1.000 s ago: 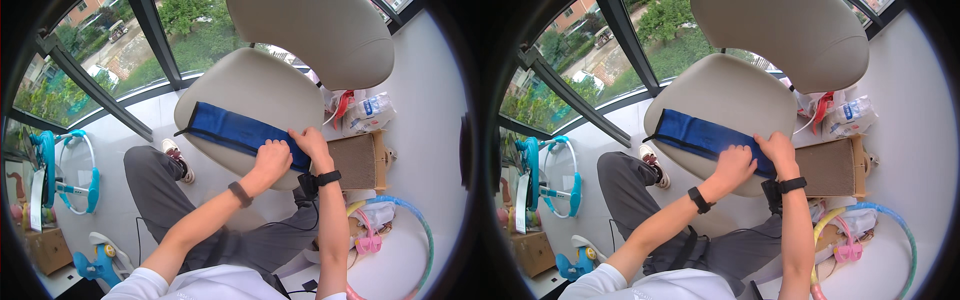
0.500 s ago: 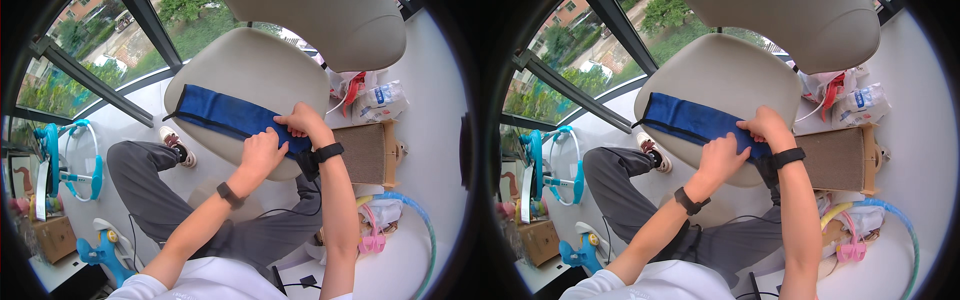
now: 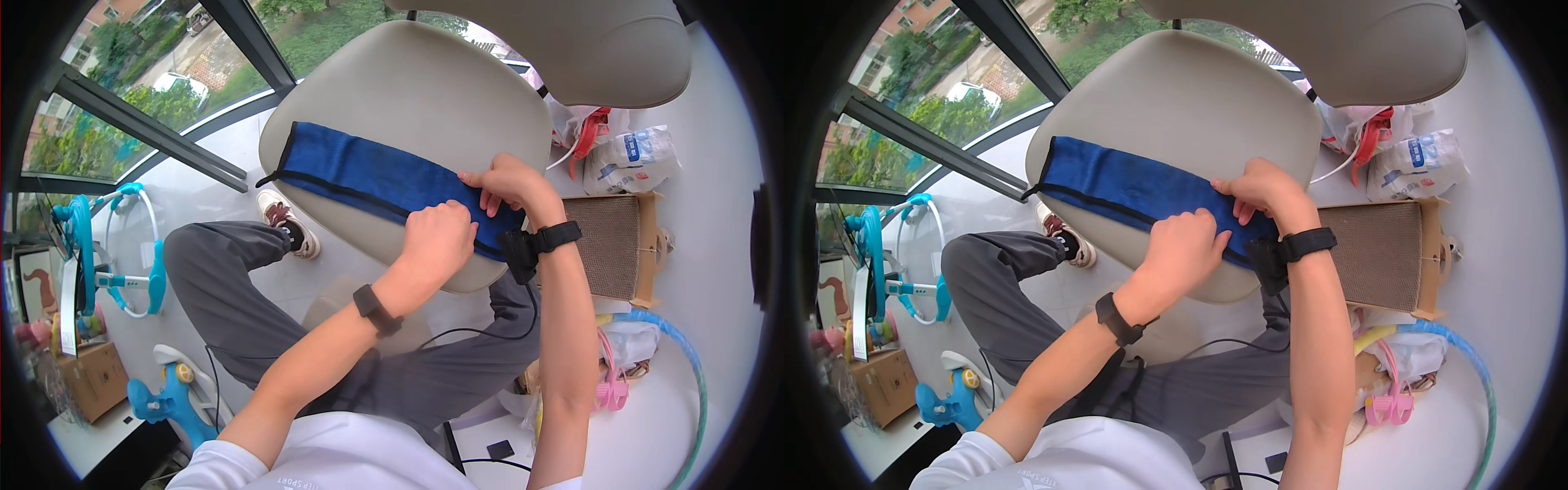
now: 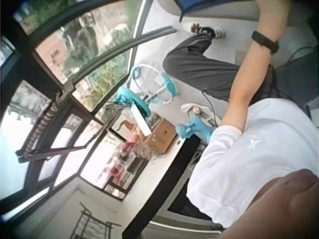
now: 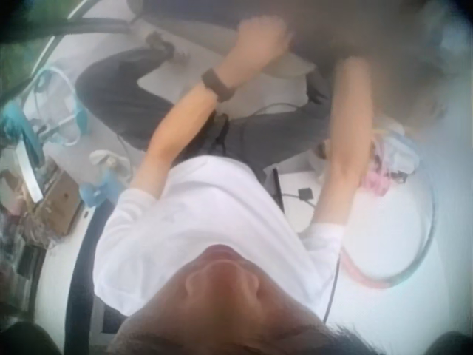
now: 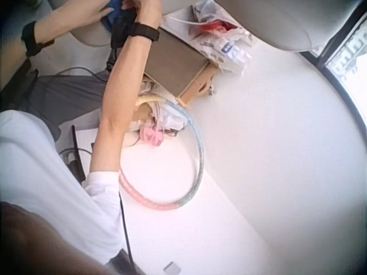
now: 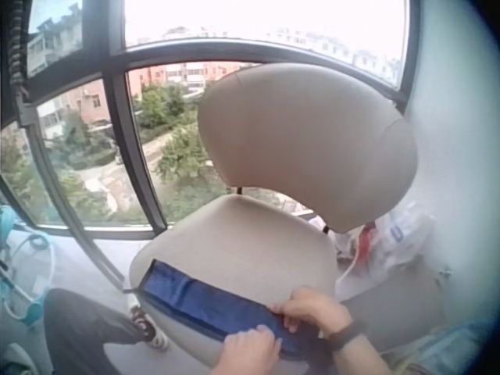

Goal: The person sits on the floor and assembles a blue and black cushion by hand. They manipulate the fabric, tucking and folding the edges to fit the cushion cover onto the foam insert, and then smooth the surface.

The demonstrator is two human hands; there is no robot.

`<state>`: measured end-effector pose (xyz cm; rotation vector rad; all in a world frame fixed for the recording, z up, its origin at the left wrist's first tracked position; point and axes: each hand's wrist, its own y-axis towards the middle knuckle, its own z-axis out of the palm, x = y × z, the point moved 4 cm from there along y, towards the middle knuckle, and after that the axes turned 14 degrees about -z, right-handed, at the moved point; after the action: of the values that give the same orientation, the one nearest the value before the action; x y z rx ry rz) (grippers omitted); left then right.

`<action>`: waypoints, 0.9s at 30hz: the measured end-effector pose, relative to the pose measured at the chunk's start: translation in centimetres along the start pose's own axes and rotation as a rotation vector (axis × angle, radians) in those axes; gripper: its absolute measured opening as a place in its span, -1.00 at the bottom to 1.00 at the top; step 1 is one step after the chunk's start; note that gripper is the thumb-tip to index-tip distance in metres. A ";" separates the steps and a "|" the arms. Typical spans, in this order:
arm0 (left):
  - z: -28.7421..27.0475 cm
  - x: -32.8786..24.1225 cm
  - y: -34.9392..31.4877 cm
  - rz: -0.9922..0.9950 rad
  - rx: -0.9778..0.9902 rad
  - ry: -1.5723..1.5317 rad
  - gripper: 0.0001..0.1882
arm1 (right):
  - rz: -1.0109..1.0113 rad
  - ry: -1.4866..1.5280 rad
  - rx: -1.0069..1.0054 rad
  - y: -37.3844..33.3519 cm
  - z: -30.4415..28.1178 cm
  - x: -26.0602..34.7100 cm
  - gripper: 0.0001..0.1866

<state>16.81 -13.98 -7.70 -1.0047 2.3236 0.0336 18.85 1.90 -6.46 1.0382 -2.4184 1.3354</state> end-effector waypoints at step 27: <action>0.7 0.4 -1.0 0.058 0.056 0.080 -0.60 | -0.231 0.137 -0.273 -0.8 3.3 -1.5 -0.59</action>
<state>17.64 -14.82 -8.25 -0.9262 2.4123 -0.0485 21.06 -0.26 -8.50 1.0742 -2.2219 0.9389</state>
